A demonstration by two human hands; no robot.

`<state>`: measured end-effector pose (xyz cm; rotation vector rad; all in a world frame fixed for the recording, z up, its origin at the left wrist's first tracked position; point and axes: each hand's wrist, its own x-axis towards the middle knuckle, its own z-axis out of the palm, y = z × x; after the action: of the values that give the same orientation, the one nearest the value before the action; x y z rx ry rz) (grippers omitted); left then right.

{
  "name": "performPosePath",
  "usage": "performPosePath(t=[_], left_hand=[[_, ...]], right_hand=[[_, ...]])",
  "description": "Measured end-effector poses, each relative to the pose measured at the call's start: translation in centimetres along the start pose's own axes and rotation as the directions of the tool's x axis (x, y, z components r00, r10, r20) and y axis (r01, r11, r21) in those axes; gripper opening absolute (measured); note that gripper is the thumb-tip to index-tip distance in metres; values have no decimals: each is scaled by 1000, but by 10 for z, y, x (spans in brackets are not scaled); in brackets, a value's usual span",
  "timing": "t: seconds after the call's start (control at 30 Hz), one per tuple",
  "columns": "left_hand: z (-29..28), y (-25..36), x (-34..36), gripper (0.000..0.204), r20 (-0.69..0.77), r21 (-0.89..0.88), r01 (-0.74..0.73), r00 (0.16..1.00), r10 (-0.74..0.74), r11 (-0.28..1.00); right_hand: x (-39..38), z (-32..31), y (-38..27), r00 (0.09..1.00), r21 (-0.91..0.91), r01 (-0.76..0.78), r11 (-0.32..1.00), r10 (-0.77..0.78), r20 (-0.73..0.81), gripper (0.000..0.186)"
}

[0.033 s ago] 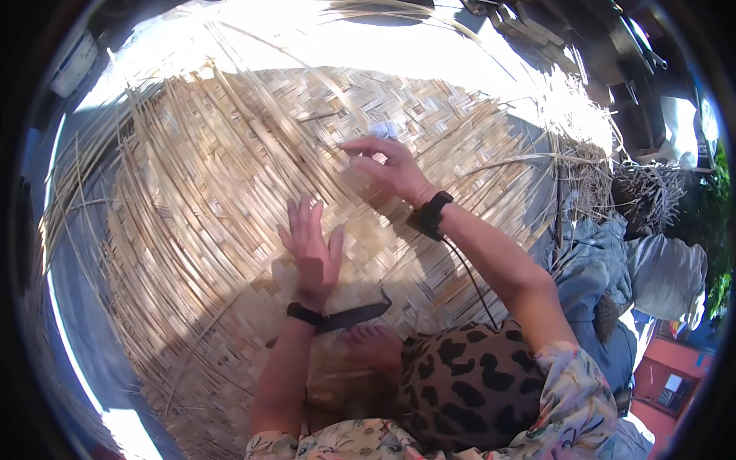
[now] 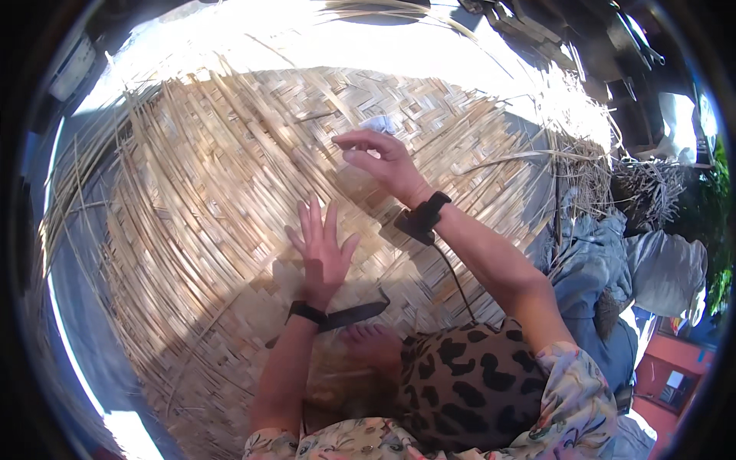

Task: The recorder is weaving thin bamboo strips into a large circular mat on the ground.

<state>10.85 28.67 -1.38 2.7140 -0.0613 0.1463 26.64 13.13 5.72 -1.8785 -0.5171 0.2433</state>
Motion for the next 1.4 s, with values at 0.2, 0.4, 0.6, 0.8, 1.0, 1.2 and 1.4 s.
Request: performPosePath(t=[0.2,0.4,0.6,0.8,1.0,1.2,1.4], left_hand=[[7,6,2,90,343,65,-68,938,42,996],[-73,-39,-33,66,574,-308,-202,740,351,930],[-322,-176,-201,56,782,353,-282,612,-116,892],[-577,-178,-344,41,424,905,-129,309,-851,405],[-447,-131,-314,40,632,469,390,478,-610,792],[-234,-184,-253,28,707,-118,506,647,-285,855],[-118,-293,-169,25,153,-641,554,770,-619,532]], right_hand=[[-29,-32,-25,925,231,176,957,-81,-371,21],[-46,-96,-12,869,-472,-387,792,141,-475,27],[-54,-2,-26,978,-629,171,758,-53,202,30],[-48,236,-31,701,-90,545,834,-393,595,18],[-47,297,-26,562,-185,767,614,-503,657,10],[-29,279,-55,566,-195,459,867,-116,816,12],[-54,268,-54,624,-287,611,738,-226,748,12]])
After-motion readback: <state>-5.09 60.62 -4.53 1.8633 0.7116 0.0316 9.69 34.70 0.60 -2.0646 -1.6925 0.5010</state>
